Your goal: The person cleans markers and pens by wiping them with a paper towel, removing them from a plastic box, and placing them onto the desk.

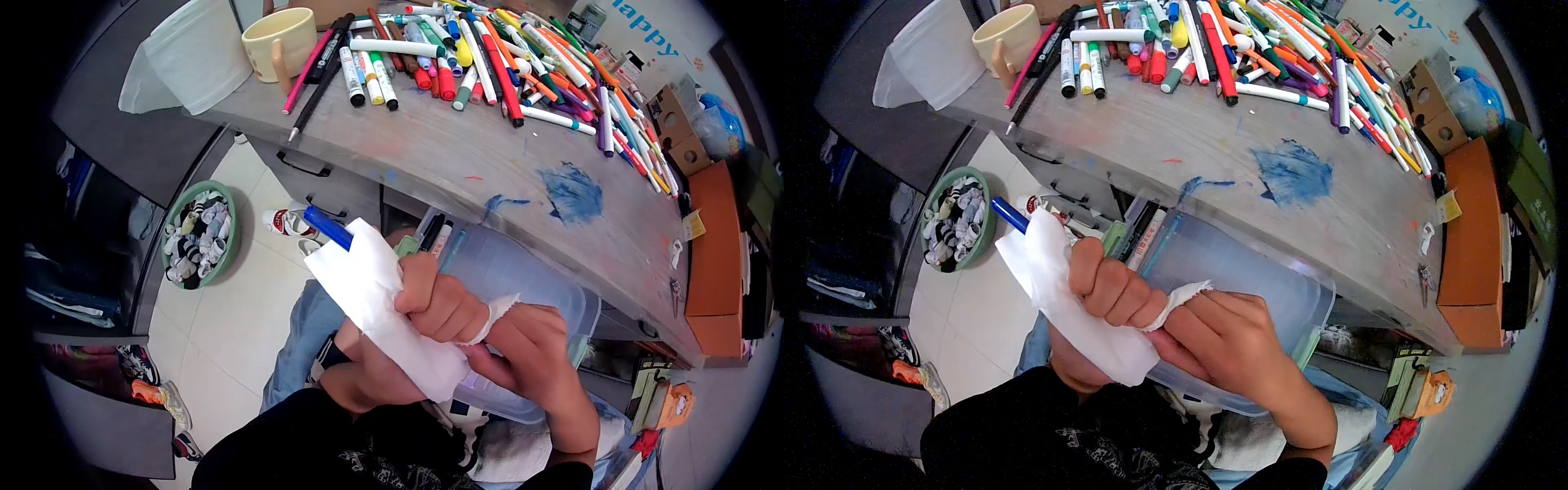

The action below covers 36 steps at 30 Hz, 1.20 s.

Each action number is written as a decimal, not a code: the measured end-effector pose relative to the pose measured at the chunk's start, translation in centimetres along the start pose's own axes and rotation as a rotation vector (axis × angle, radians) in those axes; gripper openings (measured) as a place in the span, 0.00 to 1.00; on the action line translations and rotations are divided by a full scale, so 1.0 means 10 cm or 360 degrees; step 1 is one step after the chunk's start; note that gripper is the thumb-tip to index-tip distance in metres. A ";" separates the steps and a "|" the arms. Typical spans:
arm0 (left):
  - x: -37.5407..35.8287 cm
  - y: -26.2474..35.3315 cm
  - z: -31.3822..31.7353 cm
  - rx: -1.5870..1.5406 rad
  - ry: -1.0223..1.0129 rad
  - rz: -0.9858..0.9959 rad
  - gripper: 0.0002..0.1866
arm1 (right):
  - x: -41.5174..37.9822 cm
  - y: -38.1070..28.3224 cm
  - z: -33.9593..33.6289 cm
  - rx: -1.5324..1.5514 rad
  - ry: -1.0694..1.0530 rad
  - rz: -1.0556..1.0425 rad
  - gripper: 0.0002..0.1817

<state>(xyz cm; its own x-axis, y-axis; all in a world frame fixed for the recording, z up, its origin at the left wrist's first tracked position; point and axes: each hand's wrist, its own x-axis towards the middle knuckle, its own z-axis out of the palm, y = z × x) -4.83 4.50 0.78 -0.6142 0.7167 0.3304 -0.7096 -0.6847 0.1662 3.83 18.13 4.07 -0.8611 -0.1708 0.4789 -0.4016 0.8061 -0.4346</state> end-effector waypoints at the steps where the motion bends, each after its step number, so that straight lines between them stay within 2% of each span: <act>1: 0.00 0.00 0.00 0.0001 -0.0002 0.0003 0.21 | -0.01 0.00 0.00 0.0000 -0.0001 -0.0004 0.09; 6: 0.00 0.01 0.01 0.0018 0.0011 -0.0044 0.20 | -0.04 -0.02 0.02 -0.0091 -0.0037 0.0057 0.09; 10: 0.01 -0.02 0.00 -0.0169 0.0037 -0.0040 0.20 | -0.04 -0.03 0.02 -0.0132 -0.0075 0.0065 0.09; 13: 0.01 -0.03 0.04 -0.0087 0.0052 -0.0048 0.21 | -0.03 -0.10 -0.04 -0.0200 -0.0103 0.0050 0.10; 18: 0.01 -0.06 0.05 -0.0244 0.0078 -0.0143 0.22 | -0.05 -0.22 -0.11 -0.0524 -0.0157 0.0013 0.11; 21: 0.03 -0.08 -0.01 -0.0313 -0.0062 -0.0155 0.18 | -0.11 -0.25 -0.12 -0.0542 -0.0166 0.0020 0.11; 29: 0.03 -0.09 -0.02 -0.0409 0.0015 -0.0310 0.22 | -0.19 -0.27 -0.09 -0.0568 -0.0122 0.0055 0.11; 36: 0.03 -0.12 -0.03 -0.0428 -0.0056 -0.0288 0.22 | -0.32 -0.26 -0.10 -0.0543 -0.0086 0.0093 0.12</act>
<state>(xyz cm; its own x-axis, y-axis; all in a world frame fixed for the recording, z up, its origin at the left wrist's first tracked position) -4.27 5.65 0.38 -0.4606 0.8154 0.3507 -0.8749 -0.4838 -0.0244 7.94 17.13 4.46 -0.8986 -0.1411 0.4156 -0.2315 0.9568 -0.1758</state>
